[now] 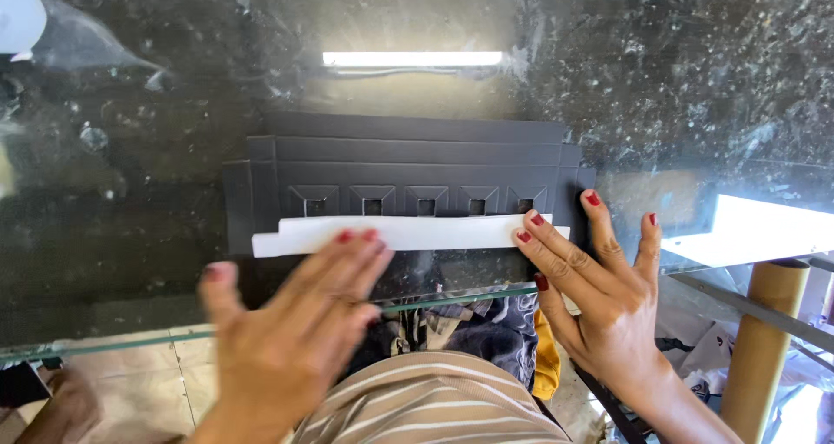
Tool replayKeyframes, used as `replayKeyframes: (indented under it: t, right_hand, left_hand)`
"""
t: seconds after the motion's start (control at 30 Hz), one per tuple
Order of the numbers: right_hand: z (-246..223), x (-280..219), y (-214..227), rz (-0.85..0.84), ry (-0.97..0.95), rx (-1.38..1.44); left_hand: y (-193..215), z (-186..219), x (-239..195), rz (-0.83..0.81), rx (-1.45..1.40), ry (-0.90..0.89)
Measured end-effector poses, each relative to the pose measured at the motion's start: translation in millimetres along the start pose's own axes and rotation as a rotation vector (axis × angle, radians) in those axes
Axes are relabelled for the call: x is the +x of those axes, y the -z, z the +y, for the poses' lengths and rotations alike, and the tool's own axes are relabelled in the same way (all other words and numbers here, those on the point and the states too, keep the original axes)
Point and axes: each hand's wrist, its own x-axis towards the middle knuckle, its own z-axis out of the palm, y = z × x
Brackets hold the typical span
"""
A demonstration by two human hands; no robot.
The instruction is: The person folds several white and black paper cutouts along pre-scored lines on a reflective table, pressing down on each fold by hand.
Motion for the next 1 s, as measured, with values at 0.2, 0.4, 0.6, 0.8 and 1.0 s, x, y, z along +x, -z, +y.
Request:
replayKeyframes:
  t: [0.2, 0.4, 0.6, 0.8, 1.0]
  right_hand:
    - [-8, 5, 3, 0.048, -0.013, 0.05]
    - [-27, 35, 14, 0.271, 0.003, 0.082]
    - [-27, 35, 17, 0.244, 0.039, 0.243]
    - [-29, 27, 4, 0.239, 0.068, 0.294]
    - [-28, 28, 3, 0.225, 0.076, 0.304]
  left_hand:
    - [27, -36, -35, 0.073, 0.117, 0.226]
    - [48, -29, 12, 0.346, -0.133, -0.004]
    - [53, -20, 40, 0.274, -0.196, -0.133]
    - [38, -21, 27, 0.234, -0.226, -0.179]
    - [39, -21, 30, 0.242, -0.193, -0.18]
